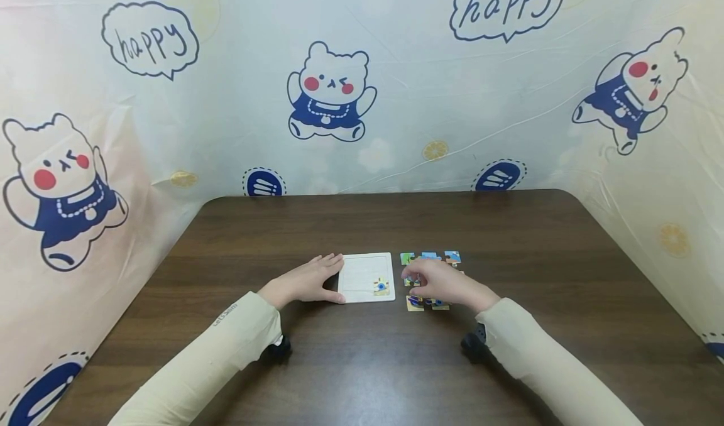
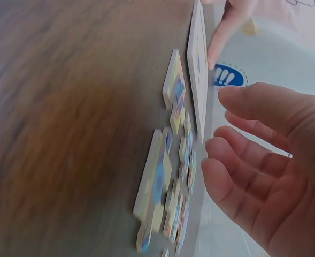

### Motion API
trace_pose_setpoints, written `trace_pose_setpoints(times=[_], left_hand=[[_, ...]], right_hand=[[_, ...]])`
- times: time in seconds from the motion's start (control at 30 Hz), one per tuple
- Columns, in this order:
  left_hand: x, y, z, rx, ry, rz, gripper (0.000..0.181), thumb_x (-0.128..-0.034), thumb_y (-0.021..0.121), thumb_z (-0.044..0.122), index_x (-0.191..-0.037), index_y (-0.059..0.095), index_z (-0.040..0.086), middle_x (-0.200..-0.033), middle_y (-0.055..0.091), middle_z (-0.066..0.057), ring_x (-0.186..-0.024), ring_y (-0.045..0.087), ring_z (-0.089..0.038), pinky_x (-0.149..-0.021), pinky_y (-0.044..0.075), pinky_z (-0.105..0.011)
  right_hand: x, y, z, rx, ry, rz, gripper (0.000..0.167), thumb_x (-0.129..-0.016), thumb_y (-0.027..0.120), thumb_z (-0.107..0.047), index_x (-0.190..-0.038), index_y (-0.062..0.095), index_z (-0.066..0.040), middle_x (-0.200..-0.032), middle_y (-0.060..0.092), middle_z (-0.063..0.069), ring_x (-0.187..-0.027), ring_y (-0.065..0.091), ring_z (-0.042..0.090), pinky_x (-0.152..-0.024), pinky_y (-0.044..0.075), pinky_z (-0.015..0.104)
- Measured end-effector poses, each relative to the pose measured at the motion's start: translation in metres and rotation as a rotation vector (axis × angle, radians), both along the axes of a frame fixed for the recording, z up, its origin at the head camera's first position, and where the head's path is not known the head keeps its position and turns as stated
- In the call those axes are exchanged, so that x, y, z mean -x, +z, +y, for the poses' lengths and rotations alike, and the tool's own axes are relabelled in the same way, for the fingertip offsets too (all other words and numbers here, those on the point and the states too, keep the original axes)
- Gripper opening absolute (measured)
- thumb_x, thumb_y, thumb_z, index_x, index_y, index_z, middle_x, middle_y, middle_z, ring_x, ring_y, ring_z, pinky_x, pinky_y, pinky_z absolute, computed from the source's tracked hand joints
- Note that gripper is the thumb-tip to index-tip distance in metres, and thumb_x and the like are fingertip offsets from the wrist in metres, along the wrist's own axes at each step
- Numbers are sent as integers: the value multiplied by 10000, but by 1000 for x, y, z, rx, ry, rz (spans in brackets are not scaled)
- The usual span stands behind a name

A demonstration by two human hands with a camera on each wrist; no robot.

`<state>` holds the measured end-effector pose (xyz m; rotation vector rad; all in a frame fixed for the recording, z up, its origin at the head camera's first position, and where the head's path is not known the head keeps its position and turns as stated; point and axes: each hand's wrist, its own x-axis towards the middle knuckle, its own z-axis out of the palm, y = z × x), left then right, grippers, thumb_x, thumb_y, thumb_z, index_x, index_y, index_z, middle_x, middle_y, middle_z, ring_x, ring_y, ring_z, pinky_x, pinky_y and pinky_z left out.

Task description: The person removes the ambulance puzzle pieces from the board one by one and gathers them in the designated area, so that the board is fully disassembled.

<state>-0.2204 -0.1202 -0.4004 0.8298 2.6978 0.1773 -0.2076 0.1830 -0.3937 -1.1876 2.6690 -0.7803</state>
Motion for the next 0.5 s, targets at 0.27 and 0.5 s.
trace_pose_setpoints(times=[0.27,0.5], left_hand=[[1,0,0,-6,7,-2,909,-813,600,556,-1441,244,3,-1498,192,-117,-1372,133,-244,-1096,109,-374],[0,-1,0,-6,3,3,911,-812,601,557,-1440,244,1,-1497,193,-119,-1372,134,-242,-1096,109,-376]], right_hand=[[5,-3,-16,-29,-2,-1,252,-792,715,-78,-1031,650,-30,-916,597,35,-608,463,61,-555,437,223],[5,-3,-27,-44,7,12,277,-778,738,-96,-1033,656,-26,-944,610,58,-674,509,154,-557,435,230]])
